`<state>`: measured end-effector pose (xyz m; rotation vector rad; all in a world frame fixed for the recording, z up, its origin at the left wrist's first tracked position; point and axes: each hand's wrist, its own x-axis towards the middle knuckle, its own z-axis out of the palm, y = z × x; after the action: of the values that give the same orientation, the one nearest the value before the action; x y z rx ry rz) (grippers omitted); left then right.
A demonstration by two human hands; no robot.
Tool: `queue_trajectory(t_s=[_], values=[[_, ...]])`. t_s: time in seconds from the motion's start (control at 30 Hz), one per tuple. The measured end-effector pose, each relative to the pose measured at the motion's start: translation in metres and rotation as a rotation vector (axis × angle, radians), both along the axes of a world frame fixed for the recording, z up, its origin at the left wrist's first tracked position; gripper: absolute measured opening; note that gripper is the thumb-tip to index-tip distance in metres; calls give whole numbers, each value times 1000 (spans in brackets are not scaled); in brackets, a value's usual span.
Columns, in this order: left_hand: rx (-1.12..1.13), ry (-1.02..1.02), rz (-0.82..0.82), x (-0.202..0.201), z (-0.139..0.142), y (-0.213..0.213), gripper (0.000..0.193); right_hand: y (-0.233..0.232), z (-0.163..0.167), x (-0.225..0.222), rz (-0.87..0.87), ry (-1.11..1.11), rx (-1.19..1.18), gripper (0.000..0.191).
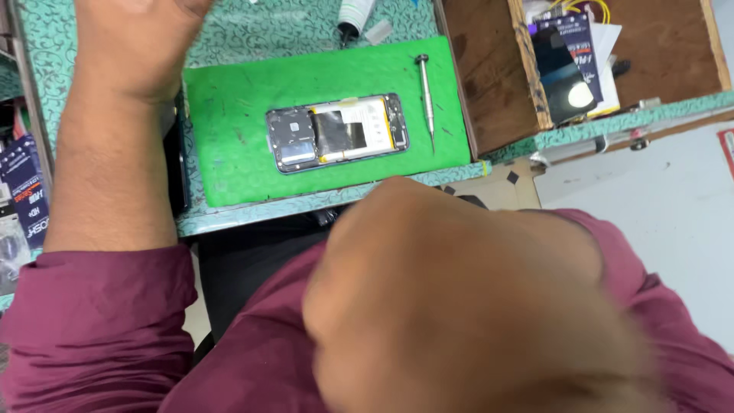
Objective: The person pries open a smartphone on a green mat using a pry tool and screwdriver, working around the opened phone body. They then pick up the phone's back cover, apply adhesive from a tube onto it, and press along its edges while a coworker sorts parts in a drawer nearby.
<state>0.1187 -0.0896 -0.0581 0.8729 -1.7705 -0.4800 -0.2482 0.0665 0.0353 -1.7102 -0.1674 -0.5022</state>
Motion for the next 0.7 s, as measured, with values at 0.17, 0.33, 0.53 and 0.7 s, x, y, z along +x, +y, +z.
queue_trajectory(t_s=[0.17,0.33,0.53,0.7], values=[[243,126,35,-17,12,-3,55,-59,19,12,-792,290,-205,18],[50,246,-360,-34,29,-4,64,-162,49,1,-1114,673,-384,18],[-55,152,-408,-51,43,2,96,-212,46,30,-729,723,-206,21],[87,345,-460,-64,50,6,112,-228,4,41,-588,252,114,20]])
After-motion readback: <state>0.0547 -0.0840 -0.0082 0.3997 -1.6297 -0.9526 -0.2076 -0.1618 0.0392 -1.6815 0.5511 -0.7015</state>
